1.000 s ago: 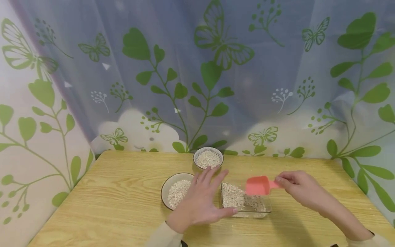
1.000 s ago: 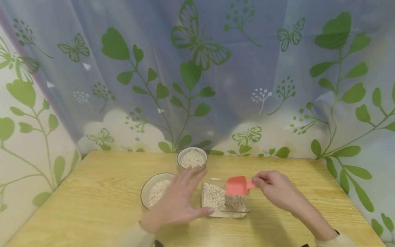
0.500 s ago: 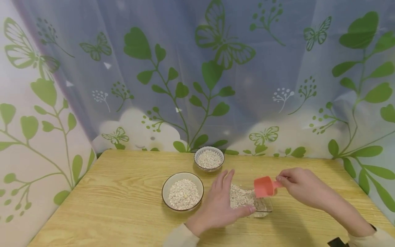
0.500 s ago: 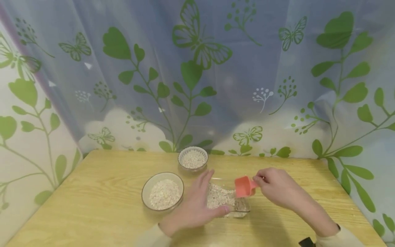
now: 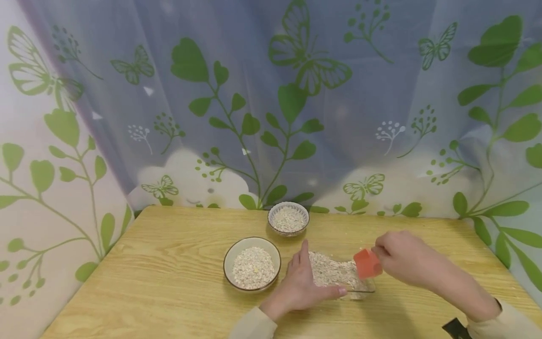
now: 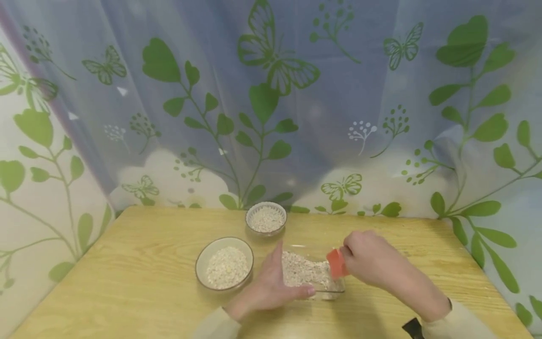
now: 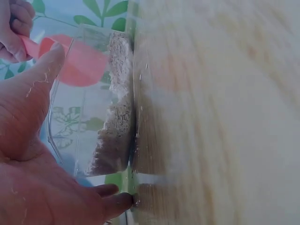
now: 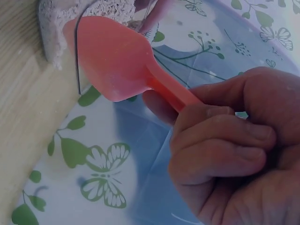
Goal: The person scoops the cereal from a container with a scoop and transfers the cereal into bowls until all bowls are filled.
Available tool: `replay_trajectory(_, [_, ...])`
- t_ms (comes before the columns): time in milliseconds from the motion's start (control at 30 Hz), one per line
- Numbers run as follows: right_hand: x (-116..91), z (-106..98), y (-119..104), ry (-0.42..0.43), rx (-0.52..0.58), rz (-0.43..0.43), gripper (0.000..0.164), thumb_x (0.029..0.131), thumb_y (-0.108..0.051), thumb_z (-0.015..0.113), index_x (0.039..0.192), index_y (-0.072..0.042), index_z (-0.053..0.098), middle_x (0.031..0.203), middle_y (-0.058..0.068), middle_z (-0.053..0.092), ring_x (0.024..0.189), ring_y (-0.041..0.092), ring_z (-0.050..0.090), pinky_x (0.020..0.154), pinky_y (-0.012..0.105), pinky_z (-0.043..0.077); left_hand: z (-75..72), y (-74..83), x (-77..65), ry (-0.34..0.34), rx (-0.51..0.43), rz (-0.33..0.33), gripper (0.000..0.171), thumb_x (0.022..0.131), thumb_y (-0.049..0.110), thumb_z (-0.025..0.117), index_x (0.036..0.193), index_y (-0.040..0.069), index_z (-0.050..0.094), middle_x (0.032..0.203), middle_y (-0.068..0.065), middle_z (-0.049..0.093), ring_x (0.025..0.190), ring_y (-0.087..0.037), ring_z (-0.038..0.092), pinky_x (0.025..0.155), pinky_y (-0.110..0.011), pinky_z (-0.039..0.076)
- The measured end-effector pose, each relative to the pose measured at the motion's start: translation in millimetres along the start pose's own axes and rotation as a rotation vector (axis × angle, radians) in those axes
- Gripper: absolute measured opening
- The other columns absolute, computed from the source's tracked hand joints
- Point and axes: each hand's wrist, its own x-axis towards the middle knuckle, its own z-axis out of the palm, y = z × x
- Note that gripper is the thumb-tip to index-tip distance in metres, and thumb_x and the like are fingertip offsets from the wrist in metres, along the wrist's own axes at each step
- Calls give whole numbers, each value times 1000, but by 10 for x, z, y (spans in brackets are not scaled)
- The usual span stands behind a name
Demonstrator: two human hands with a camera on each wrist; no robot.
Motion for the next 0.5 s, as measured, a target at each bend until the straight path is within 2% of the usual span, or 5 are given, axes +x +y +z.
replay_trajectory(133, [3,67,-8,-15,28,14,36,98,-7,54,63,-16,49,57,-6,40,50,8,34,48,21,32,7,-19,-5,-2,6,-6,139,71,66,84,166,13,-2,167,-26,21,154,-46,24,119,-65,34])
replay_trajectory(333, [16,173,82,-23,81,53,34,100,-13,55,66,-14,54,57,-5,40,51,8,34,48,22,32,20,-22,-14,6,-2,-12,143,67,64,88,166,15,-3,167,-25,22,154,-43,26,119,-64,34])
replay_trajectory(433, [46,229,181,-41,136,76,28,102,-14,53,79,-9,66,60,-4,44,53,10,35,50,24,33,28,-19,-13,6,-24,-19,144,66,60,91,166,17,-4,168,-25,22,154,-43,27,119,-64,34])
replay_trajectory(500, [77,270,261,-46,181,76,26,104,-15,52,93,-4,73,61,-3,46,53,10,36,50,25,34,35,-20,-15,4,-43,-24,145,65,58,91,166,18,-4,168,-24,21,154,-43,27,119,-63,34])
